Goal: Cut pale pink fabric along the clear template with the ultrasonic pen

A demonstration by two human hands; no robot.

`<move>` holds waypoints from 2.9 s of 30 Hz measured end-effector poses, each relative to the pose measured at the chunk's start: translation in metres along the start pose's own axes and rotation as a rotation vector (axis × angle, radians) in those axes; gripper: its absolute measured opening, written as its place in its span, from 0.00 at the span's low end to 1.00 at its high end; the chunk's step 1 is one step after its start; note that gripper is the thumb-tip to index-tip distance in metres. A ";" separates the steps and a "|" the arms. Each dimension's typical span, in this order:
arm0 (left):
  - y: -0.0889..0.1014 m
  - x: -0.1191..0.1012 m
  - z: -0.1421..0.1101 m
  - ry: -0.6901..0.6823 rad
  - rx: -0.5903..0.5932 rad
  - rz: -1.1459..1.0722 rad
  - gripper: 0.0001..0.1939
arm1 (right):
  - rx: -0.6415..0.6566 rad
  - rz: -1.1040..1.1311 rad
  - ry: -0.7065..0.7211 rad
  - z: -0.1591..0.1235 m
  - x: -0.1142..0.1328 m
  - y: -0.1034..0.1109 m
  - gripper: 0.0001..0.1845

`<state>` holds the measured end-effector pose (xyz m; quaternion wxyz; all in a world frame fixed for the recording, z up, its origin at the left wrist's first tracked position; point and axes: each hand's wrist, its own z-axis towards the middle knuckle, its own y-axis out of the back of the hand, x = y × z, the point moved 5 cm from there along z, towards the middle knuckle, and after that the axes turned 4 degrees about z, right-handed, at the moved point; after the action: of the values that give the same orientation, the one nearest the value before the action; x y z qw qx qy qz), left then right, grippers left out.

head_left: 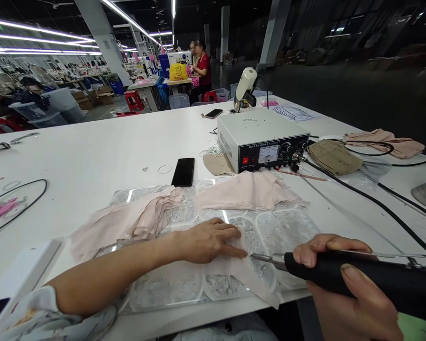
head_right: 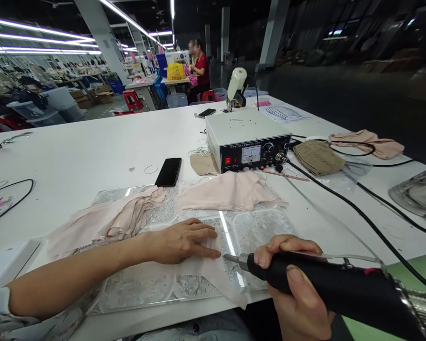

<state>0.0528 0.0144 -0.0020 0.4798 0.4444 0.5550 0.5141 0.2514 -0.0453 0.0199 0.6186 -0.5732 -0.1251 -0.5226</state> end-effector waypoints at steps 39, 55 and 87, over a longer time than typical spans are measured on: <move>0.005 -0.005 -0.002 0.062 0.093 0.005 0.23 | 0.004 0.010 -0.019 0.000 -0.004 0.002 0.09; 0.008 -0.005 -0.001 0.057 0.096 -0.017 0.24 | 0.057 0.015 -0.029 0.002 -0.011 -0.001 0.08; 0.016 -0.017 -0.001 0.015 -0.051 0.035 0.21 | -0.017 0.016 -0.143 -0.031 0.017 0.021 0.06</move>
<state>0.0546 -0.0013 0.0155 0.4778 0.4378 0.5375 0.5395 0.2610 -0.0839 0.0109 0.6072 -0.6154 -0.1600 -0.4765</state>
